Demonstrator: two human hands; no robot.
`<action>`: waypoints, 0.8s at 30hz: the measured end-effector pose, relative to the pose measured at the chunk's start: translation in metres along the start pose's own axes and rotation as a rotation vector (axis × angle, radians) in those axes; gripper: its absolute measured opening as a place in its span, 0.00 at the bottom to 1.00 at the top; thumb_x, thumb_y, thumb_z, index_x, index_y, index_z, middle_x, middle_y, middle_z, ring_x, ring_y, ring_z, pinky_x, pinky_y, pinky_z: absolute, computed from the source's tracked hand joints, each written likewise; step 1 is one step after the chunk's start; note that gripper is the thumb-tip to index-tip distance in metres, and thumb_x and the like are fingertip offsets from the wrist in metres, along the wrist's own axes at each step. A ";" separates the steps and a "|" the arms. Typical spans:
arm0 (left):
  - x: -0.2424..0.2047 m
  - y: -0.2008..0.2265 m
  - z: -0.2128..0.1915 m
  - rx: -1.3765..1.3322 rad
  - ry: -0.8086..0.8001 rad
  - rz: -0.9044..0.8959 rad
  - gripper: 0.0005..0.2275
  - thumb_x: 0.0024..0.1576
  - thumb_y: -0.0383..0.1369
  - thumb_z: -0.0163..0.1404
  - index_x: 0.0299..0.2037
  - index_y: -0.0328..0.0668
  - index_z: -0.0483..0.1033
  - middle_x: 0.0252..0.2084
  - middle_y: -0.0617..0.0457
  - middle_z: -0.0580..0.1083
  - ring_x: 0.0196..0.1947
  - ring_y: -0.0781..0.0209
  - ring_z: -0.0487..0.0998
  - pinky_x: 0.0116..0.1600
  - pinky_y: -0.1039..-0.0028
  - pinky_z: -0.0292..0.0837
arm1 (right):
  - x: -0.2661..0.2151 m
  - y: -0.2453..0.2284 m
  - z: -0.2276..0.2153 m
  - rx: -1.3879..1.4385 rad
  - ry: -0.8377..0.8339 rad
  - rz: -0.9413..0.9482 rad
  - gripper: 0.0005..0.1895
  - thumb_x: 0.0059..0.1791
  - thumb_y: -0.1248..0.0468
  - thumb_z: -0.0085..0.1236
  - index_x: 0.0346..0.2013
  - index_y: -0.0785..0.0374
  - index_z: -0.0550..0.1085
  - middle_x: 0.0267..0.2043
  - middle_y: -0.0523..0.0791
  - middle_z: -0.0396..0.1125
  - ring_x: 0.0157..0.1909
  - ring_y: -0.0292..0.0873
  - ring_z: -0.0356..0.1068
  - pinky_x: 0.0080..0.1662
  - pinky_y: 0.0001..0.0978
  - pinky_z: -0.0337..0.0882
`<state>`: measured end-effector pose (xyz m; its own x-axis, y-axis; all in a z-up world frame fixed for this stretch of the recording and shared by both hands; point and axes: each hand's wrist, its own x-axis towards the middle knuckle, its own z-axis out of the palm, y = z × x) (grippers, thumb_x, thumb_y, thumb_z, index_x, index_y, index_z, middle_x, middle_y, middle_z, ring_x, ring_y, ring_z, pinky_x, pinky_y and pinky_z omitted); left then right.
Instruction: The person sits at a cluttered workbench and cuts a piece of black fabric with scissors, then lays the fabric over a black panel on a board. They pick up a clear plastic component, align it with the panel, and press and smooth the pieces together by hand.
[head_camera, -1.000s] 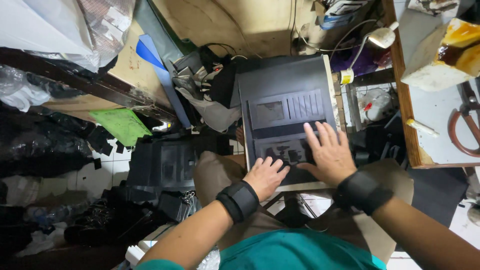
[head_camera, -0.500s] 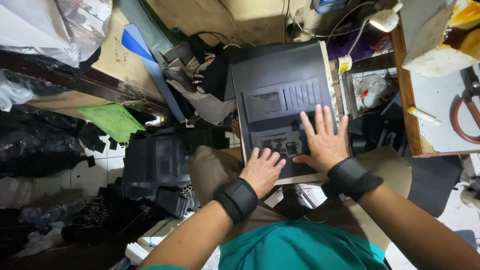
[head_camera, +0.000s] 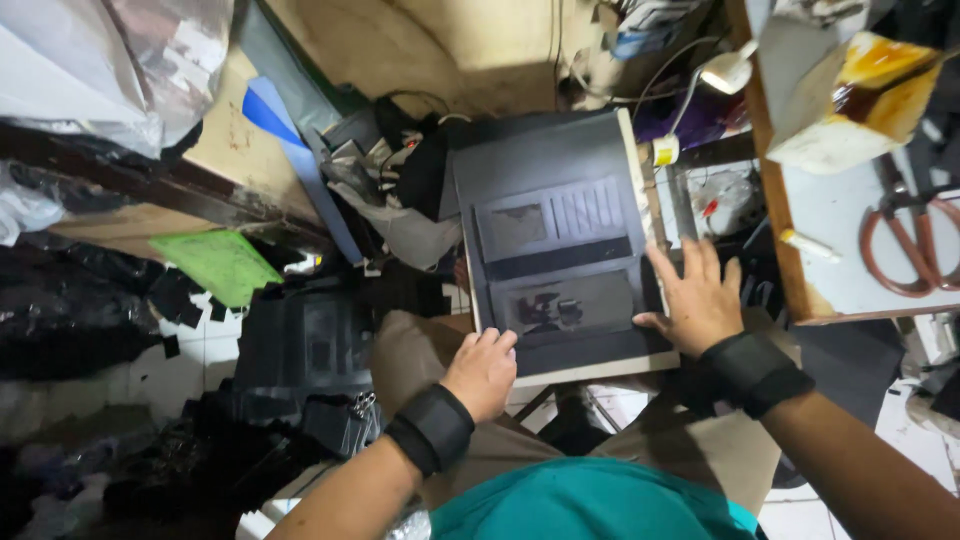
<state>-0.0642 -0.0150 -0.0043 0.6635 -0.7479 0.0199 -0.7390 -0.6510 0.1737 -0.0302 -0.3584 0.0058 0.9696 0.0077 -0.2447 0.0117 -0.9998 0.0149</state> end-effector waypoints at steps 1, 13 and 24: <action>0.006 0.001 -0.002 -0.010 0.017 0.026 0.08 0.53 0.31 0.50 0.39 0.39 0.79 0.41 0.49 0.72 0.42 0.47 0.71 0.43 0.58 0.65 | 0.001 0.007 0.016 0.001 0.064 -0.045 0.60 0.35 0.38 0.69 0.77 0.37 0.51 0.72 0.52 0.50 0.76 0.59 0.48 0.68 0.69 0.51; 0.148 0.050 0.046 0.020 0.164 0.055 0.14 0.59 0.33 0.46 0.53 0.43 0.78 0.59 0.47 0.76 0.65 0.37 0.68 0.66 0.41 0.56 | -0.001 0.005 0.061 -0.192 0.303 -0.353 0.37 0.42 0.57 0.54 0.68 0.47 0.65 0.49 0.48 0.63 0.54 0.53 0.65 0.61 0.60 0.61; 0.146 0.054 0.045 -0.043 -0.033 -0.001 0.19 0.59 0.32 0.46 0.61 0.47 0.76 0.66 0.47 0.72 0.67 0.33 0.67 0.69 0.33 0.51 | -0.013 0.004 0.049 -0.155 0.200 -0.359 0.31 0.47 0.60 0.45 0.66 0.52 0.66 0.46 0.45 0.63 0.51 0.49 0.64 0.60 0.59 0.59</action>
<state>-0.0122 -0.1651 -0.0367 0.6595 -0.7516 -0.0122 -0.7322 -0.6459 0.2161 -0.0544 -0.3630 -0.0387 0.9254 0.3728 -0.0681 0.3784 -0.9188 0.1123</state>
